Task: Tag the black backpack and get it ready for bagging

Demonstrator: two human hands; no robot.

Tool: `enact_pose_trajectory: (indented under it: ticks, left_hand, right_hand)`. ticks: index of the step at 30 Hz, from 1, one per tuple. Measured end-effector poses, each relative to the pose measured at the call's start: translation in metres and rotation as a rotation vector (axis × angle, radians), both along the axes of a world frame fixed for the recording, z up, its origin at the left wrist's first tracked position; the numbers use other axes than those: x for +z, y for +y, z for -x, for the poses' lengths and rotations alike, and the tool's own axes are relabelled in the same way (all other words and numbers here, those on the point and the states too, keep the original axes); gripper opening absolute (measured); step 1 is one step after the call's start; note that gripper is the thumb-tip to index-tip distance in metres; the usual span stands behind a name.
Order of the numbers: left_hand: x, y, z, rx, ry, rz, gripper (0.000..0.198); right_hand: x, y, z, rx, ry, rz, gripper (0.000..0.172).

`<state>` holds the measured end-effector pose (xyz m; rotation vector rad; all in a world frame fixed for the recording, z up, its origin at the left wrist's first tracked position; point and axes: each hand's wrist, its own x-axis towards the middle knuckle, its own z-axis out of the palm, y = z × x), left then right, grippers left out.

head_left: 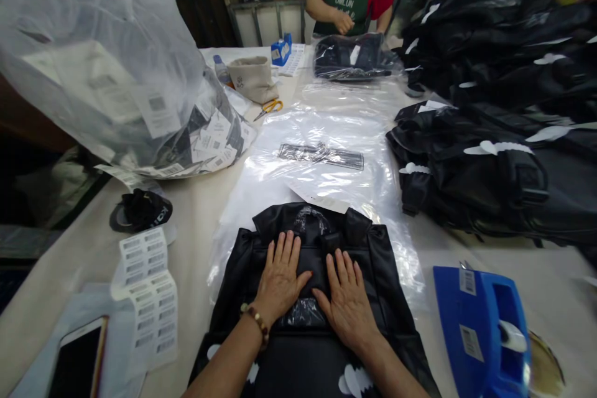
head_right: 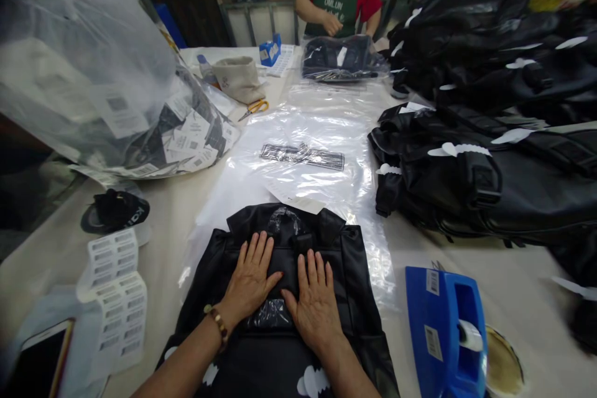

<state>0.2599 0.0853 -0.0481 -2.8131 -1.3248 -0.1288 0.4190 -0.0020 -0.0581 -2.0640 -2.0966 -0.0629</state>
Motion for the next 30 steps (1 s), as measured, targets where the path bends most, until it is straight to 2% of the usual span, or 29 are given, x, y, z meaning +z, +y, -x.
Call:
enact_pose_trajectory:
  ticks: [5, 8, 11, 13, 16, 19, 22, 24, 27, 30]
  left_hand:
    - [0.032, 0.015, -0.005, -0.016, -0.006, 0.079, 0.055]
    - [0.053, 0.036, -0.023, 0.017, 0.023, 0.152, 0.033]
    - [0.06, 0.062, -0.045, 0.108, -0.014, 0.136, 0.024]
    - [0.054, 0.076, -0.057, 0.191, -0.071, 0.088, 0.022]
    - [0.036, 0.086, -0.064, 0.272, -0.182, 0.017, 0.022]
    - [0.017, 0.086, -0.063, 0.246, -0.283, -0.035, 0.024]
    - [0.004, 0.083, -0.062, 0.228, -0.356, -0.092, 0.033]
    - [0.0, 0.084, -0.063, 0.215, -0.387, -0.122, 0.038]
    - [-0.002, 0.086, -0.064, 0.206, -0.383, -0.104, 0.041]
    - [-0.002, 0.088, -0.065, 0.233, -0.359, -0.069, 0.041]
  right_hand:
    - [0.001, 0.001, -0.001, 0.011, -0.045, -0.013, 0.069]
    - [0.002, 0.001, -0.001, 0.013, -0.067, -0.04, 0.068]
    - [0.004, 0.001, 0.0, 0.019, -0.111, -0.074, 0.067]
    - [0.005, 0.001, -0.001, 0.024, -0.151, -0.091, 0.067]
    - [0.005, 0.002, -0.002, 0.023, -0.199, -0.104, 0.071]
    - [0.002, 0.003, -0.003, 0.029, -0.228, -0.101, 0.075]
    - [0.002, 0.004, -0.003, 0.048, -0.247, -0.111, 0.072]
    - [0.009, 0.007, -0.007, 0.086, -0.241, -0.141, 0.066]
    - [0.031, 0.021, -0.022, 0.18, -0.123, -0.158, 0.051]
    - [0.052, 0.052, -0.048, 0.096, 0.069, -0.145, 0.036]
